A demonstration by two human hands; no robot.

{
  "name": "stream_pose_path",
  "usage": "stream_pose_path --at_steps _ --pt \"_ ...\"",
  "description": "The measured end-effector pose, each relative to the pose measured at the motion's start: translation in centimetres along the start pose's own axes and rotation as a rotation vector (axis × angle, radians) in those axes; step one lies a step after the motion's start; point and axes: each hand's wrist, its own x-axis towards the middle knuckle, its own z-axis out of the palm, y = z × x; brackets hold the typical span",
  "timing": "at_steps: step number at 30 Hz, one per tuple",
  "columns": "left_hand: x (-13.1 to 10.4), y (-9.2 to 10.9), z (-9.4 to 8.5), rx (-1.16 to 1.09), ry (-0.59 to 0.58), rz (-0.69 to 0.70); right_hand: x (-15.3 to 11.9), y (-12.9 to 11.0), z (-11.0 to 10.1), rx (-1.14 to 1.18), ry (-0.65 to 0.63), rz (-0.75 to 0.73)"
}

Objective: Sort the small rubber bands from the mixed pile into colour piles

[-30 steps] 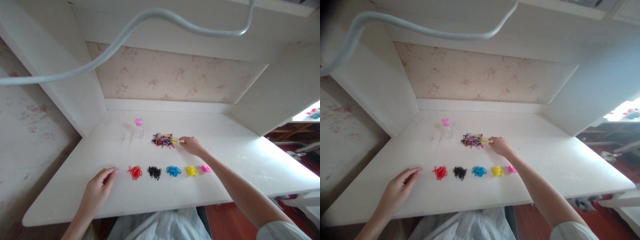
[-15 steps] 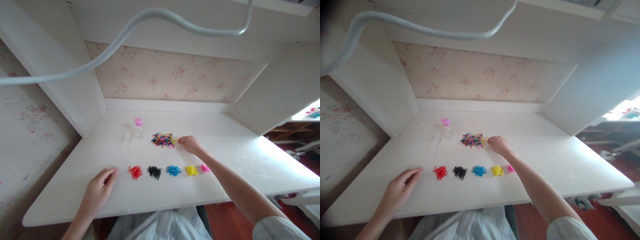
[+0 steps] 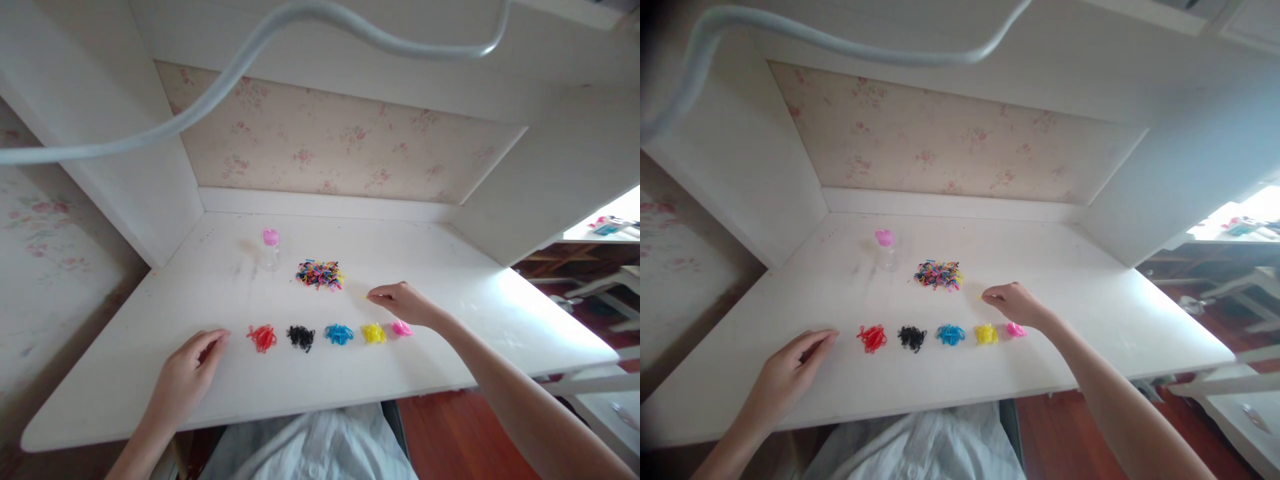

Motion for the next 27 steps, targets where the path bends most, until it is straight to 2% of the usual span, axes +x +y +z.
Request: stream_pose_path --at_steps 5,12,18,22,27 --pt "0.0 0.0 0.1 0.011 -0.004 -0.013 -1.7 0.3 -0.5 -0.015 -0.14 -0.058" --pt "0.0 0.3 0.1 0.054 0.024 0.02 -0.6 -0.1 -0.5 -0.108 -0.239 -0.124" --pt "0.1 0.3 0.0 0.076 0.032 0.026 0.0 -0.1 -0.6 -0.083 -0.289 -0.066" --pt "0.3 0.2 -0.1 0.059 0.035 0.009 0.2 0.0 -1.1 -0.158 -0.204 -0.091" --pt "0.8 1.6 0.0 0.028 -0.009 -0.001 -1.2 -0.3 -1.4 -0.143 0.002 -0.034"
